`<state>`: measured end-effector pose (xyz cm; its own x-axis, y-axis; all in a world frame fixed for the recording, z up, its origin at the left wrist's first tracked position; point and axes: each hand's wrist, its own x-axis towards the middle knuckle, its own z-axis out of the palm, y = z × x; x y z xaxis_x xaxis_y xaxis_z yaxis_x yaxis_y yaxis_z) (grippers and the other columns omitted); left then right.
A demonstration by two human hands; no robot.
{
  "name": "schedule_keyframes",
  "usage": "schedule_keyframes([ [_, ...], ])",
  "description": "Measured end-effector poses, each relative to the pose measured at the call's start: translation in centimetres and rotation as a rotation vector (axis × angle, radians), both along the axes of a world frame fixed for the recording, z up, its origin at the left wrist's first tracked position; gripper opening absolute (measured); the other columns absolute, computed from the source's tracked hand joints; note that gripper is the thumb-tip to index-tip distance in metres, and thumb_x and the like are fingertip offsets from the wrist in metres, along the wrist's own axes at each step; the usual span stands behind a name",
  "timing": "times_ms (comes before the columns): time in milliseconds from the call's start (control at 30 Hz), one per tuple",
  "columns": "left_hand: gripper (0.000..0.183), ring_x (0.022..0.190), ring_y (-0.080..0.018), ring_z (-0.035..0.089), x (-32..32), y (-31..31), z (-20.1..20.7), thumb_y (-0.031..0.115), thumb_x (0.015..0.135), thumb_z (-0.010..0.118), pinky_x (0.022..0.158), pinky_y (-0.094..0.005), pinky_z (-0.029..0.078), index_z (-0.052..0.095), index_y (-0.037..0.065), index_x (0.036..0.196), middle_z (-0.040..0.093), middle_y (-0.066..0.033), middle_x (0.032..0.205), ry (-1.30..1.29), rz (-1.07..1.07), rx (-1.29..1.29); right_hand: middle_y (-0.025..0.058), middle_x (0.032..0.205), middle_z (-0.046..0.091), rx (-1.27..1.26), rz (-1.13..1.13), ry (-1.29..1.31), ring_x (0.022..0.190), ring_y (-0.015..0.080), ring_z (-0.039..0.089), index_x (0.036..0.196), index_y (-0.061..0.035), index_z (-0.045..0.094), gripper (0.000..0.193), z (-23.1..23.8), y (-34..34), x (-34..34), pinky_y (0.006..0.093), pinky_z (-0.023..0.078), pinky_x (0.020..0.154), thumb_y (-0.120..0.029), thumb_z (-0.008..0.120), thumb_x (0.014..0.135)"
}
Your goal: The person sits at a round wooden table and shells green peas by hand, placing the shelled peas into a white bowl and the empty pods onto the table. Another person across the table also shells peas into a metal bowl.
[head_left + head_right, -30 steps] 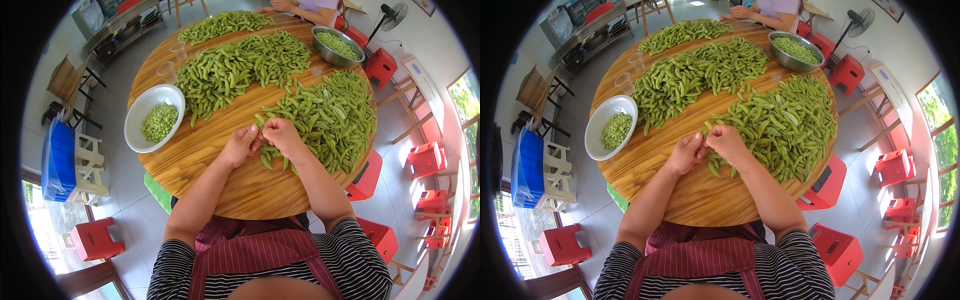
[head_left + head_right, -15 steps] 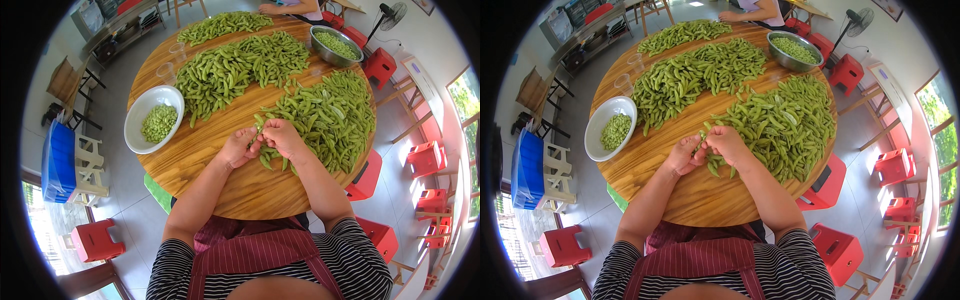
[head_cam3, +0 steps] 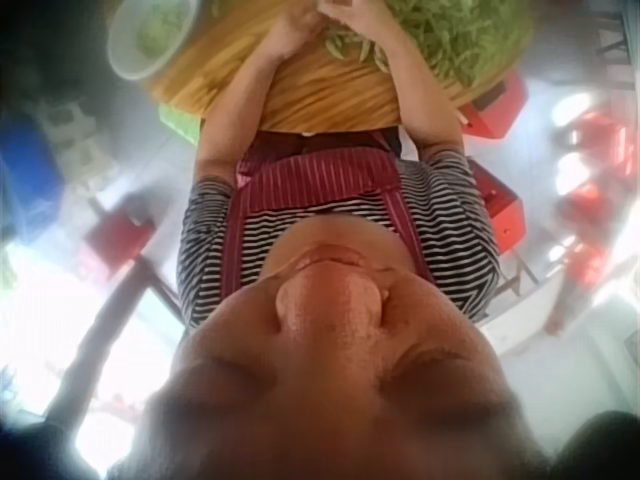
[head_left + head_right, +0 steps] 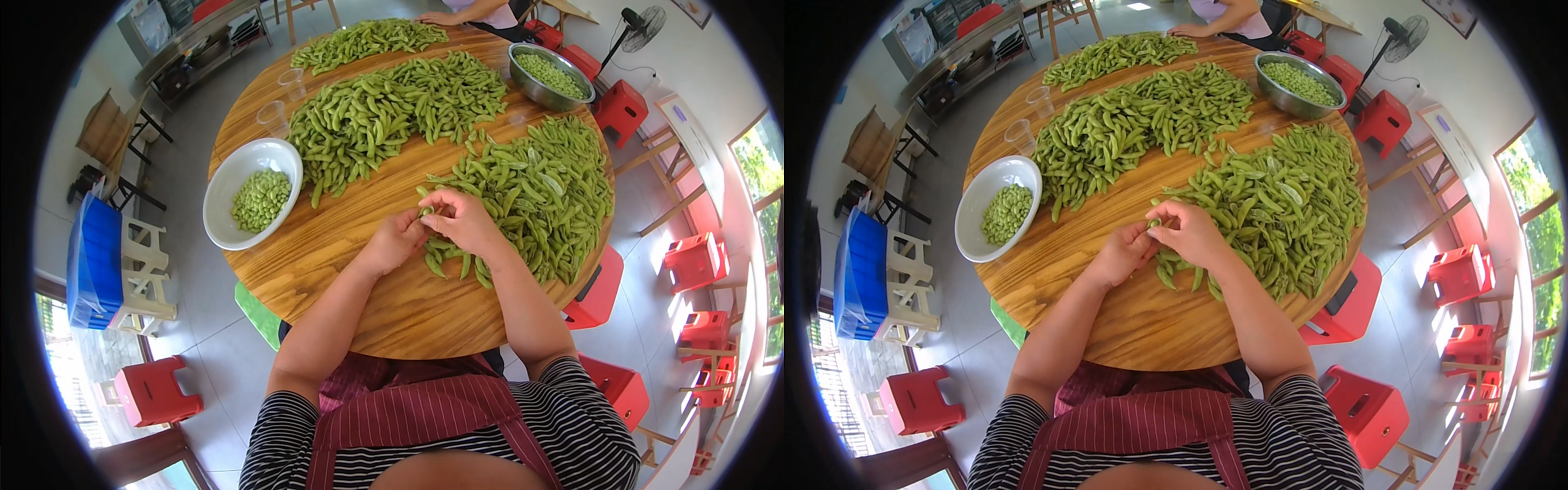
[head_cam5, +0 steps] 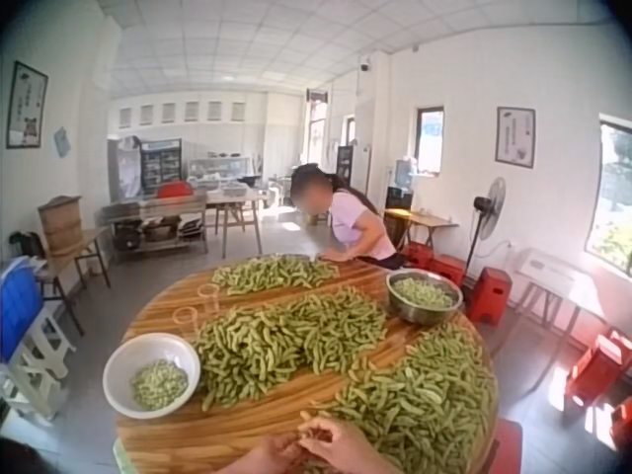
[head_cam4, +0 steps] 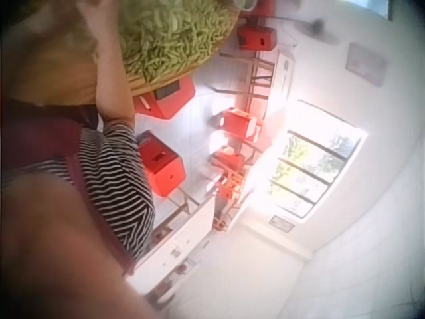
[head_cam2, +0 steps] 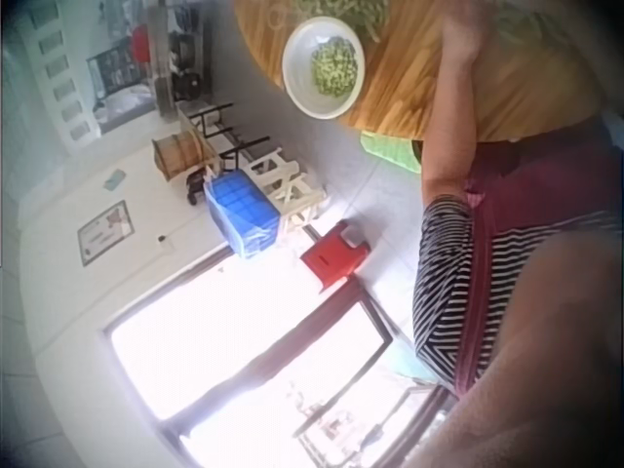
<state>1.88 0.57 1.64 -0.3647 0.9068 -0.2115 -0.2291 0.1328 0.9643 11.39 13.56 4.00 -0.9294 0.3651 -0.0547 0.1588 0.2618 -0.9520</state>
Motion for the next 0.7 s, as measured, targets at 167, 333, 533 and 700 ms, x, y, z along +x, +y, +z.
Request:
schedule_keyframes([
  [167,0.015,0.054,-0.004,0.035,-0.4,-0.1,-0.9,0.012,0.09,0.039,0.047,-0.0166,0.028,0.052,0.006,0.097,0.047,0.0016,0.07,-0.044,-0.098,0.014,0.0002,0.071,0.055,0.104,-0.045,-0.007,0.061,0.0068,0.049,0.096,-0.0006,0.057,0.018,-0.3,0.2,0.0,0.0219,0.042,0.056,-0.006,0.056,0.08],
  [333,0.018,0.052,-0.0037,0.034,-0.9,-0.2,-1.0,0.01,0.09,0.039,0.046,-0.0161,0.027,0.05,0.006,0.103,0.049,0.0004,0.07,-0.077,-0.169,-0.043,0.0033,0.066,0.055,0.266,-0.088,-0.039,0.057,0.01,0.049,0.095,0.0004,0.057,0.019,0.3,-0.2,0.2,0.0251,0.042,0.055,-0.006,0.054,0.078],
  [533,0.024,0.046,-0.0041,0.032,-1.3,-0.7,-0.3,0.011,0.09,0.04,0.041,-0.0159,0.025,0.048,0.006,0.112,0.049,-0.0004,0.07,-0.174,-0.188,-0.088,0.0064,0.062,0.054,0.358,-0.075,-0.08,0.053,0.0115,0.048,0.095,0.0001,0.056,0.017,1.3,0.4,0.9,0.0257,0.041,0.052,-0.008,0.051,0.082],
  [700,0.023,0.043,-0.0046,0.033,-1.3,-0.7,0.4,0.014,0.09,0.041,0.036,-0.0163,0.023,0.049,0.007,0.111,0.048,0.0006,0.068,-0.179,-0.052,-0.12,0.0144,0.064,0.057,0.415,-0.062,-0.187,0.055,0.0253,0.054,0.095,-0.0016,0.056,0.016,1.2,0.8,1.1,0.034,0.042,0.054,-0.01,0.047,0.084],
])
